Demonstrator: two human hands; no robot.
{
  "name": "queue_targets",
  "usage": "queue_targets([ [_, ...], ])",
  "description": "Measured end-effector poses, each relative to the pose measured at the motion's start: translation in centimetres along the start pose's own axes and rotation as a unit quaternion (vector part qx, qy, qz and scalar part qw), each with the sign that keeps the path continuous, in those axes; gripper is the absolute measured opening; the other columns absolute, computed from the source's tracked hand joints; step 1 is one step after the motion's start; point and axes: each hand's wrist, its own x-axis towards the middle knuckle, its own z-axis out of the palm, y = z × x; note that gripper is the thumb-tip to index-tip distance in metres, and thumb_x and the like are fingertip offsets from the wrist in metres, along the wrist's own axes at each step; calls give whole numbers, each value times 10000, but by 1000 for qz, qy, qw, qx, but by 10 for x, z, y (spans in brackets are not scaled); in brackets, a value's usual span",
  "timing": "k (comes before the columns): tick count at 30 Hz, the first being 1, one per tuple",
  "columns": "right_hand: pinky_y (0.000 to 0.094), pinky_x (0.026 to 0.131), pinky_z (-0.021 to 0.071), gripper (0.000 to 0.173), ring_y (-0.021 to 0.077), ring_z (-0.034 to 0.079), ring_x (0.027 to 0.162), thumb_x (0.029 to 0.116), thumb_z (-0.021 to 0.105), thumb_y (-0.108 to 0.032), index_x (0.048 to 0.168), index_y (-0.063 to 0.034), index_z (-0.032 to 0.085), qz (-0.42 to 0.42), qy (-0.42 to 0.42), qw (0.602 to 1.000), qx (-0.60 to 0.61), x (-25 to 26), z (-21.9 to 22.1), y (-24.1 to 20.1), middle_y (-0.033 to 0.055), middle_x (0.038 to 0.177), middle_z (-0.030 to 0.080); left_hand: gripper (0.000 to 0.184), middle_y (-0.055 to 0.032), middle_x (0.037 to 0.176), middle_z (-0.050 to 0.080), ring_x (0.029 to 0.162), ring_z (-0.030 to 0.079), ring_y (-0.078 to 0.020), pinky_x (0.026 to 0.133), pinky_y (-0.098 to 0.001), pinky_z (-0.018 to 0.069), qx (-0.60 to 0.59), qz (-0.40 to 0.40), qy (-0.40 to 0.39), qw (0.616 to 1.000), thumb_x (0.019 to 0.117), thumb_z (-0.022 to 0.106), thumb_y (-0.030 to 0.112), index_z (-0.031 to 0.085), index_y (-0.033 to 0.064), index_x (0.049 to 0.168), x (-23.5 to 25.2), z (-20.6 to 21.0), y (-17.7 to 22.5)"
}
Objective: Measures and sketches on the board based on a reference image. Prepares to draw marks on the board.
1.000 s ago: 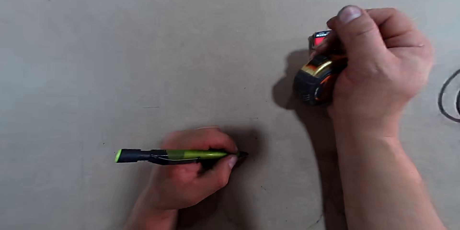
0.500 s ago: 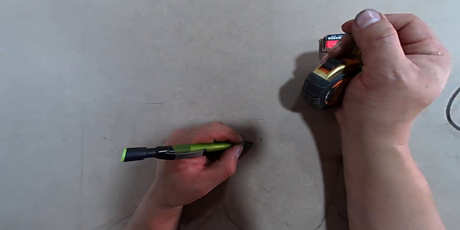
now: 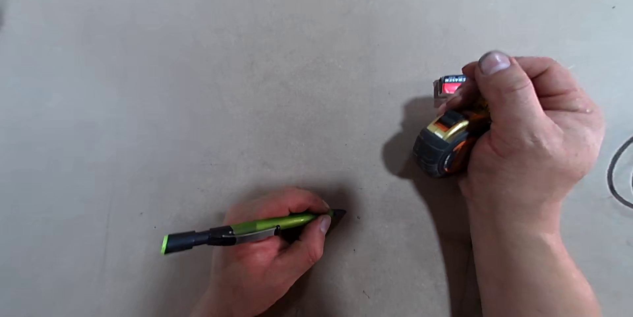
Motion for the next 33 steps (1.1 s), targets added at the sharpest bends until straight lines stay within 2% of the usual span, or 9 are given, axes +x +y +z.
queue_targets([
  [3, 331, 650, 646, 161, 164, 719, 698, 1055, 580, -172, 973, -68, 673, 14, 0, 1000, -9, -1, -1, -1, 25, 814, 717, 127, 27, 847, 740, 666, 693, -80, 556, -218, 597, -7, -10, 47, 999, 948, 733, 258, 746, 151, 1015, 1, 4, -2],
  [10, 310, 660, 639, 140, 144, 717, 710, 1049, 576, -149, 968, -81, 668, 1, 5, 1000, -10, -1, 0, 1, 2, 811, 714, 126, 1, 857, 740, 679, 695, -92, 564, -221, 597, -42, -6, 60, 997, 950, 732, 227, 749, 120, 1015, 6, 9, 0],
  [16, 319, 650, 641, 134, 155, 715, 699, 1044, 584, -136, 967, -67, 669, 1, 11, 1000, -5, -2, 1, 1, 20, 810, 715, 116, 2, 888, 745, 723, 702, -87, 611, -218, 609, -35, 10, 33, 999, 941, 742, 180, 756, 106, 1030, 13, 13, 1],
  [25, 329, 642, 647, 147, 166, 720, 689, 1048, 583, -144, 958, -61, 664, 7, 10, 1000, 0, -2, 1, 0, 31, 796, 714, 117, 23, 902, 747, 753, 699, -63, 638, -191, 599, -4, 19, 13, 1000, 944, 741, 201, 772, 124, 1027, 12, 12, -1],
  [33, 332, 646, 647, 149, 174, 722, 691, 1047, 589, -146, 954, -59, 666, 12, 12, 1000, 7, -3, 2, 0, 40, 791, 714, 125, 20, 895, 756, 726, 709, -76, 621, -203, 611, -2, 1, 52, 999, 951, 740, 219, 762, 129, 1036, 11, 15, 1],
])
